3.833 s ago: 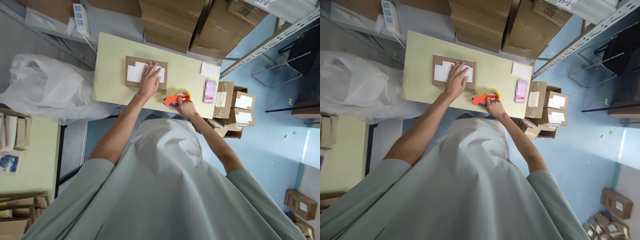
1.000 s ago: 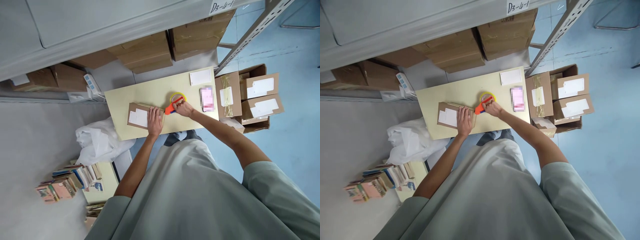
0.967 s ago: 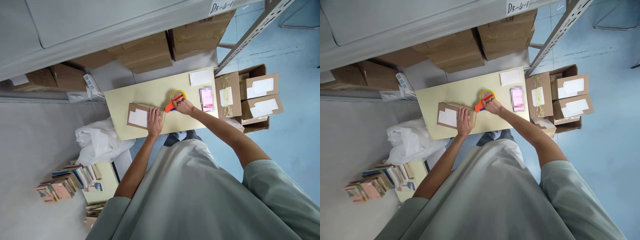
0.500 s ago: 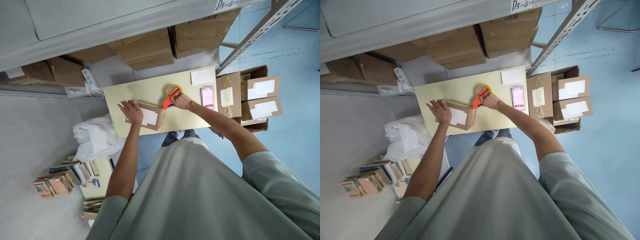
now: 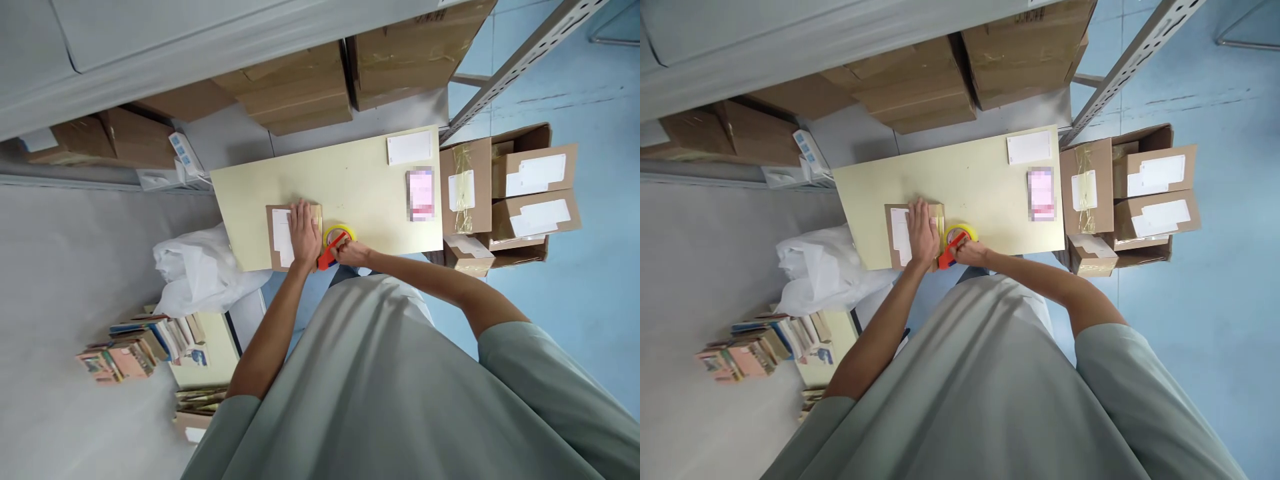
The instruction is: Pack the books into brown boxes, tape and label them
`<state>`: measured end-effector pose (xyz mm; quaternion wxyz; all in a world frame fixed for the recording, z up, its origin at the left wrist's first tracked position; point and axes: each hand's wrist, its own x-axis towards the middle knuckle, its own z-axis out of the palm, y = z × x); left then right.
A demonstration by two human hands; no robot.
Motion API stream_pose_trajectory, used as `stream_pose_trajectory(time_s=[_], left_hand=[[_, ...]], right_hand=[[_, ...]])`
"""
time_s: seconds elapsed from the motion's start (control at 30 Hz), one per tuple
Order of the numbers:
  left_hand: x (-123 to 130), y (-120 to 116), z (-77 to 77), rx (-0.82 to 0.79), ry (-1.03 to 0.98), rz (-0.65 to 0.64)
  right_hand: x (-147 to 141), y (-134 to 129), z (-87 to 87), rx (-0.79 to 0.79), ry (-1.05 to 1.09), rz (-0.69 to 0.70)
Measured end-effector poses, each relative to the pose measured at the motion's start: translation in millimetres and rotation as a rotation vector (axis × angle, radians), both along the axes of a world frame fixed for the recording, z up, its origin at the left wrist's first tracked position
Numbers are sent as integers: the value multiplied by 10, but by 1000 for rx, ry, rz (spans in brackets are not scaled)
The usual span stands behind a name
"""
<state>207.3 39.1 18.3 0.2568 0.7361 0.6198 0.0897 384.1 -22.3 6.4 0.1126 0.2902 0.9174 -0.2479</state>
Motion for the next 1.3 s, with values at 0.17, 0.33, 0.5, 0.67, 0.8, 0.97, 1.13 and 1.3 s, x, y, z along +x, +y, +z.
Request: stream_pose_trajectory(time_s=[0.17, 0.33, 0.5, 0.67, 0.8, 0.97, 1.13, 1.3], left_hand=[[1, -150, -43, 0, -58, -157], [-26, -145, -64, 2, -72, -147], [-29, -146, -87, 9, -65, -153], [-31, -152, -110, 15, -56, -181], [-52, -137, -44, 9, -84, -230], [-120, 78, 8, 63, -87, 148], [80, 338, -133, -97, -61, 546], [444, 405, -242, -50, -79, 562]], right_hand=[[-272, -164, -1, -48, 29, -75], [-93, 12, -11, -54, -17, -187], [596, 711, -52, -32, -156, -442], [931, 1168, -47, 33, -180, -589], [784, 1184, -24, 66, -191, -559], [750, 1199, -14, 80, -227, -559], [897, 1246, -19, 135, -248, -563], [988, 1236, -14, 184, -239, -504]])
